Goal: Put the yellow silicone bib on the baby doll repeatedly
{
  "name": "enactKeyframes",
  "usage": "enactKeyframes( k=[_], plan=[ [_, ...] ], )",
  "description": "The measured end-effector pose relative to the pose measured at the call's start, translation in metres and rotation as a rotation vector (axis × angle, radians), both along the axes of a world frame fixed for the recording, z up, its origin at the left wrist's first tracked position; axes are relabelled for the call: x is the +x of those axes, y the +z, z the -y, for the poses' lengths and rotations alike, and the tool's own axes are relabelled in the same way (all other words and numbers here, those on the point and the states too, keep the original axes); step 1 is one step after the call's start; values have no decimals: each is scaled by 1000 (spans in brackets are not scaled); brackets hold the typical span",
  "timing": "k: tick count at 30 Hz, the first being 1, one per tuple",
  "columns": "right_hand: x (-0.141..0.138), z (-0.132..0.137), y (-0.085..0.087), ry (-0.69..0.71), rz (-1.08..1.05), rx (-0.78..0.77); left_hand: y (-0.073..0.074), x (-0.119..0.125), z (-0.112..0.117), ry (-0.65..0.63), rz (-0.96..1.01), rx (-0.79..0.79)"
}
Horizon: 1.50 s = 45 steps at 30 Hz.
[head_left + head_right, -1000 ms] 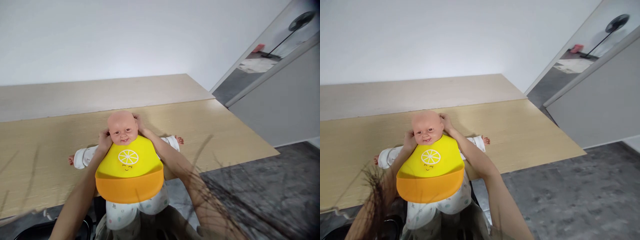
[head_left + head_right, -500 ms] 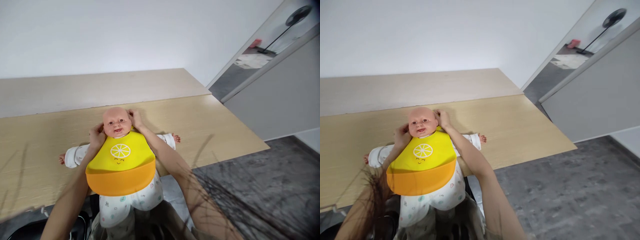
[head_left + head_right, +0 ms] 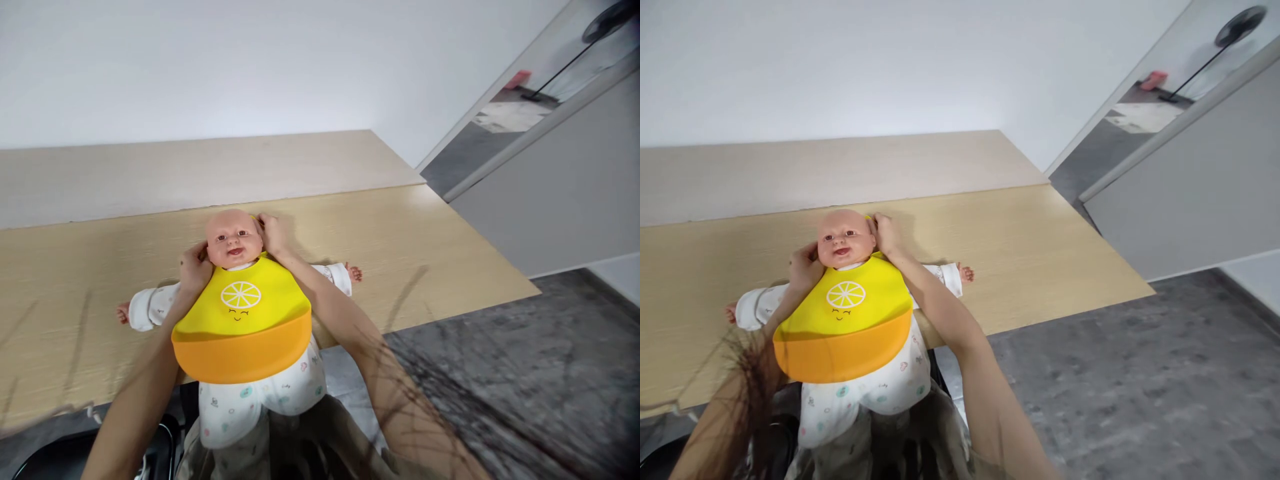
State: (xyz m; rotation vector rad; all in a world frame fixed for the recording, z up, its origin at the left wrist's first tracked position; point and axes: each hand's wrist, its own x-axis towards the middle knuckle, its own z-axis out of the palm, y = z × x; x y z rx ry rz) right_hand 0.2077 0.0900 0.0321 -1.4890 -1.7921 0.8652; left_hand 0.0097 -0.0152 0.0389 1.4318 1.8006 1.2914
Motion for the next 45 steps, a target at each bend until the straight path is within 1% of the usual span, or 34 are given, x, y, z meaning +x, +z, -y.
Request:
enactKeyframes(
  k=[5, 7, 10, 14, 17, 19, 22, 24, 26, 29, 32, 34, 36, 38, 41, 43, 45],
  plan=[
    [4, 4, 8, 41, 349, 83, 3, 2, 0, 0, -18, 5],
    [6, 6, 10, 54, 439, 90, 3, 2, -1, -10, -22, 18],
    [9, 7, 11, 71, 518, 92, 2, 1, -2, -24, -26, 25],
    [11, 8, 11, 77, 535, 91, -1, -1, -4, -28, -3, 1],
    [9, 9, 12, 57, 477, 78, -4, -1, -6, -15, 29, -17],
    [8, 9, 13, -5, 395, 54, -6, -1, -7, 12, 55, -23],
    [9, 7, 18, -115, 310, 8, -11, -6, -8, 106, 80, -20],
    [12, 4, 21, -149, 222, -5, -13, -11, -8, 174, 81, 5],
    [18, 1, 25, -151, 64, 33, -15, -16, -7, 204, 96, 56],
    [28, -3, 31, -113, -150, 187, -14, -20, -5, 191, 194, 162],
    [36, 3, 43, -58, -289, 360, -7, -19, -2, 154, 333, 248],
    [38, 15, 56, 5, -359, 421, 2, -18, 2, 139, 411, 290],
    [37, 33, 70, 88, -419, 452, 13, -15, 8, 110, 458, 309],
    [33, 54, 83, 199, -450, 484, 26, -11, 17, 38, 453, 293],
    [22, 81, 97, 425, -404, 524, 43, -3, 34, -80, 365, 278],
    [14, 91, 102, 563, -349, 562, 52, 4, 46, -155, 319, 292],
    [8, 95, 102, 649, -306, 621, 58, 8, 55, -226, 304, 299]
  ],
)
